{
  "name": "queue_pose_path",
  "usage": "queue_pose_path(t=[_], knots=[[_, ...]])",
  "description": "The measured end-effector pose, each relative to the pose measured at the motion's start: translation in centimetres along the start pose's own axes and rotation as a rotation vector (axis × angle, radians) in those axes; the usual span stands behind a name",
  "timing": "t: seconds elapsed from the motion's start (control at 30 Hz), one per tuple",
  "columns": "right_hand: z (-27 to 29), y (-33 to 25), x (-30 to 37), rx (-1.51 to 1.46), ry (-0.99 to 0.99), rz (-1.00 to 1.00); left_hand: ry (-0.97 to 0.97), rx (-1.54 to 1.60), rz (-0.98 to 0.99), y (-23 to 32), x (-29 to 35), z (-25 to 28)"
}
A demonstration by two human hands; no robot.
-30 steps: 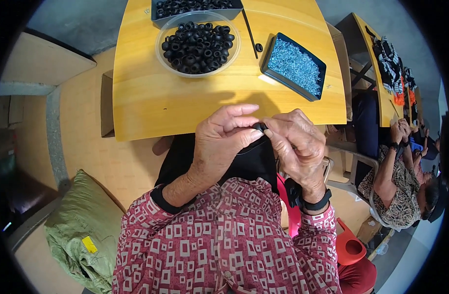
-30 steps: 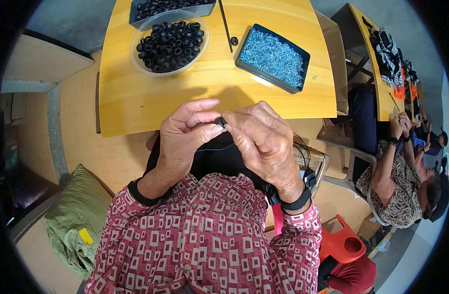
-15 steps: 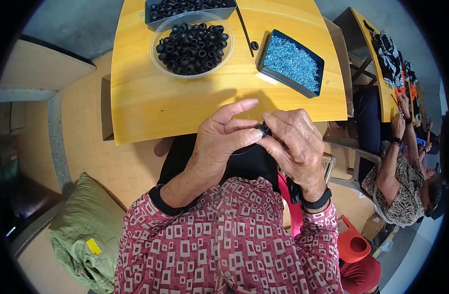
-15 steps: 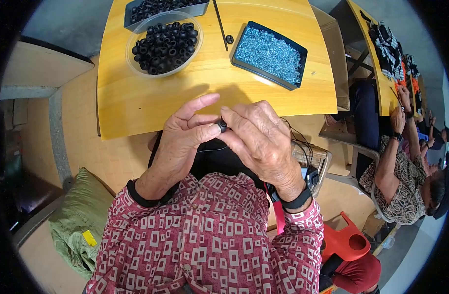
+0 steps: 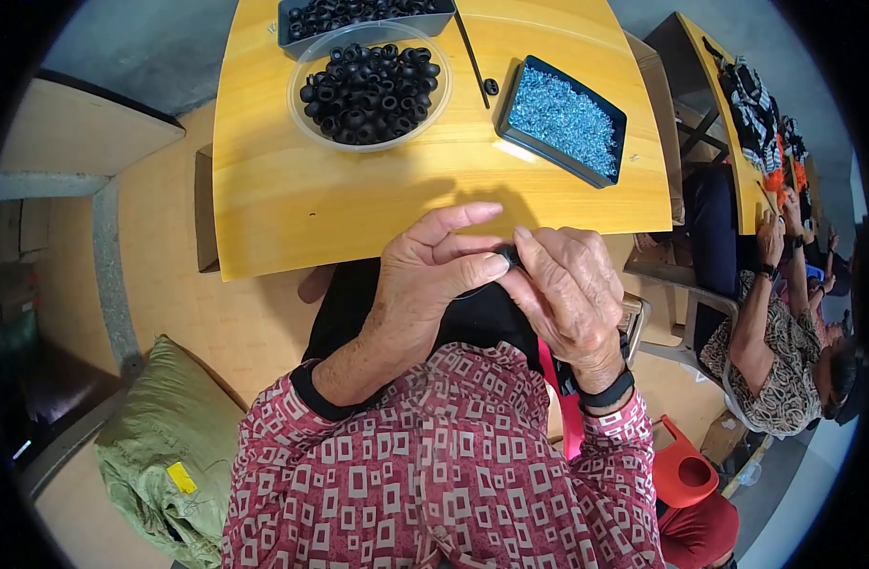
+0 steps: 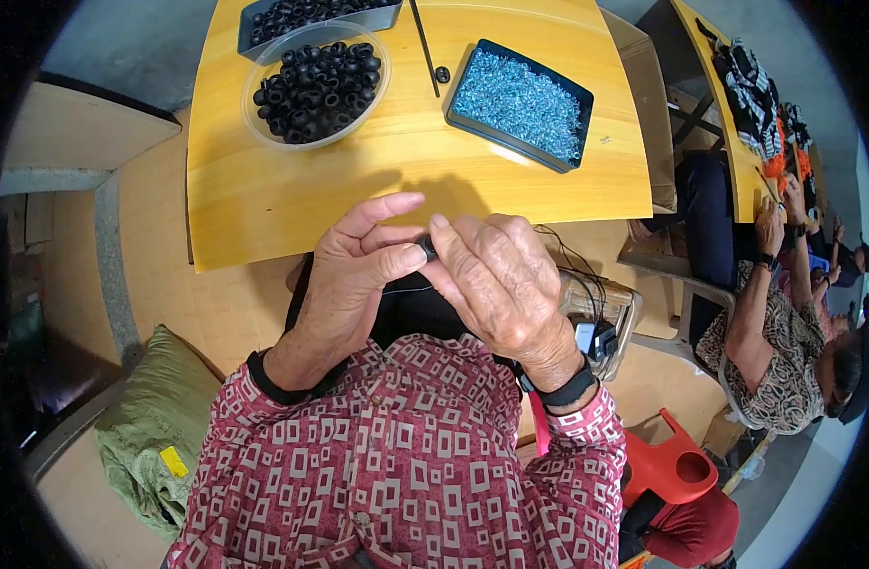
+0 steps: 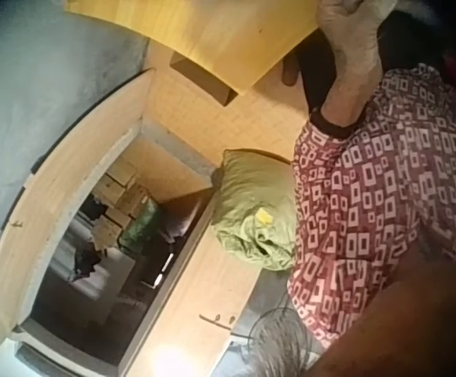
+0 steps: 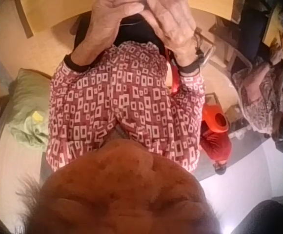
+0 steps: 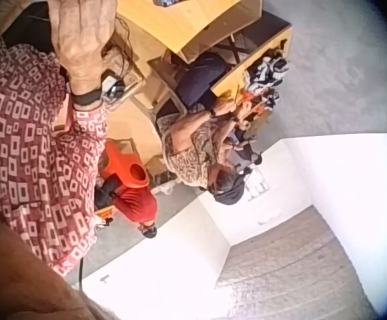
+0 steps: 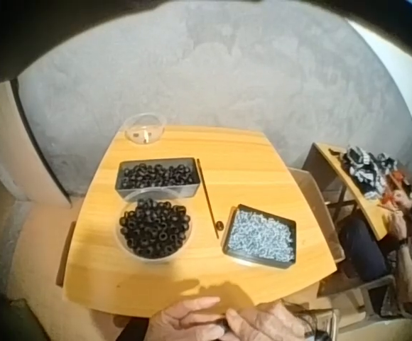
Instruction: The person assembles components by picking up black caps and inserting small plugs into them by hand.
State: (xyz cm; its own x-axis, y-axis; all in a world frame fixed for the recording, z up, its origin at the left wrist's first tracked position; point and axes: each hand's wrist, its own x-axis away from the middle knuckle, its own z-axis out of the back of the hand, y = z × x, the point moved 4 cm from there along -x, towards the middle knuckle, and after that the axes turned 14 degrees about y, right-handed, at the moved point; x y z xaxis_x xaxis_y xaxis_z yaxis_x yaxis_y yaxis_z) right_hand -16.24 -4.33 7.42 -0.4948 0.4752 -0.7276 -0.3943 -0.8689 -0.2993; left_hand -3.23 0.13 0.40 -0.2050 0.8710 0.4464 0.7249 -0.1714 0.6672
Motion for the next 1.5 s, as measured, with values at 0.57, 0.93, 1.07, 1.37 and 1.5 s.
queue_pose_path(t=[0.57, 0.93, 1.07, 1.37, 1.5], knots=[[-0.2, 0.1, -0.5, 0.052, -0.013, 0.091, -0.017, -0.133, -0.08, 0.3, -0.6, 0.1], [-1.0, 1.8, 1.0, -0.185, 0.031, -0.203, -0.053, 0.022, -0.049, -0.6, -0.9, -0.1], [-0.5, 1.6, 0.7, -0.175, 0.063, -0.203, -0.09, -0.072, -0.026, -0.3, -0.8, -0.2], [-0.2, 1.0, 0.5, -0.063, 0.023, -0.001, -0.161, -0.211, 0.064, 0.0, -1.1, 0.5], [0.2, 0.8, 0.3, -0.027, -0.022, 0.032, -0.114, -0.251, -0.068, -0.1, -0.6, 0.4]])
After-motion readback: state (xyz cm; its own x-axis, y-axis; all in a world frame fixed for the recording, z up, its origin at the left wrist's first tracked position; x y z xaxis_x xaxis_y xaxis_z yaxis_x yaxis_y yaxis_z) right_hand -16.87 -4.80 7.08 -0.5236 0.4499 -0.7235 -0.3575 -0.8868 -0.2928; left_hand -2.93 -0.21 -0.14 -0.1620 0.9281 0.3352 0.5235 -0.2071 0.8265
